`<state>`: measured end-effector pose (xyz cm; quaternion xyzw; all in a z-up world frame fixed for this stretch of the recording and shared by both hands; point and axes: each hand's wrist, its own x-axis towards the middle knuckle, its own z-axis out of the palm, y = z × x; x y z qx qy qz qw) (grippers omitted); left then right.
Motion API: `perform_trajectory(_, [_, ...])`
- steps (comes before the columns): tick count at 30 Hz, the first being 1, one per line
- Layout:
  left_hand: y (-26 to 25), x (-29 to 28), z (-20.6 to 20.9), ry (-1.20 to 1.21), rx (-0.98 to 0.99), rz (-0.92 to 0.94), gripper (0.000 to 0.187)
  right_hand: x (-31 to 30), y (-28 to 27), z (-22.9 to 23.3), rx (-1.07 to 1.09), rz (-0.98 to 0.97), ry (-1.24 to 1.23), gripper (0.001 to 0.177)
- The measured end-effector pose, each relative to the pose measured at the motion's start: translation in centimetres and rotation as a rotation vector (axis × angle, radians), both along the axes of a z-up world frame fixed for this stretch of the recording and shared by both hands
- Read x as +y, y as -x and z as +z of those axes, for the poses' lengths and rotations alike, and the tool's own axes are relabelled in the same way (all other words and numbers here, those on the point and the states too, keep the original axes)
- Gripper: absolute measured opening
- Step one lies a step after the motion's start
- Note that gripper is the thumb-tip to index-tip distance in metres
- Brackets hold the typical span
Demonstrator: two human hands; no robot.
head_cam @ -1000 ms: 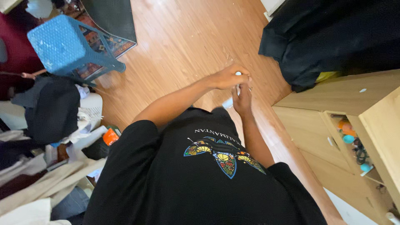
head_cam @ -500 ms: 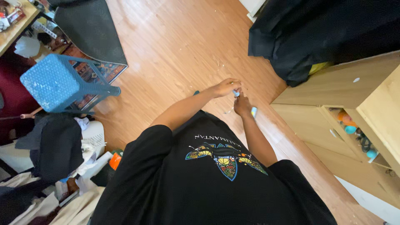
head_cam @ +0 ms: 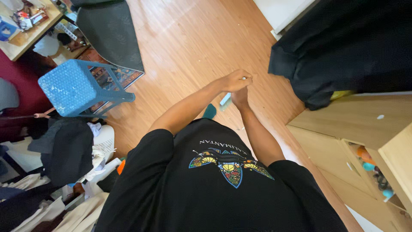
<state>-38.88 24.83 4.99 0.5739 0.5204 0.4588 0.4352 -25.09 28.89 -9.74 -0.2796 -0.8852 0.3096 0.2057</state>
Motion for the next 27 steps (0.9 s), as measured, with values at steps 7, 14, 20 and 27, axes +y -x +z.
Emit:
perform_trajectory(7, [4.5, 2.4, 3.4, -0.066, 0.221, -0.002, 0.032, 2.2, 6.6, -0.2, 0.284, -0.071, 0.409, 0.041])
perform_trajectory(14, [4.4, 4.6, 3.5, -0.17, 0.403, -0.014, 0.03, 3.9, 9.4, 0.6, 0.721, 0.145, 0.873, 0.044])
perform_trajectory(20, [6.0, 3.1, 9.7, -0.064, 0.317, -0.041, 0.032, 4.2, 8.9, 5.9, 0.6, 0.15, 0.63, 0.038])
perform_trajectory(27, [10.3, 1.7, 10.4, 0.025, -0.112, -0.218, 0.03, 2.5, 5.5, 10.5, -0.009, -0.196, 0.622, 0.035])
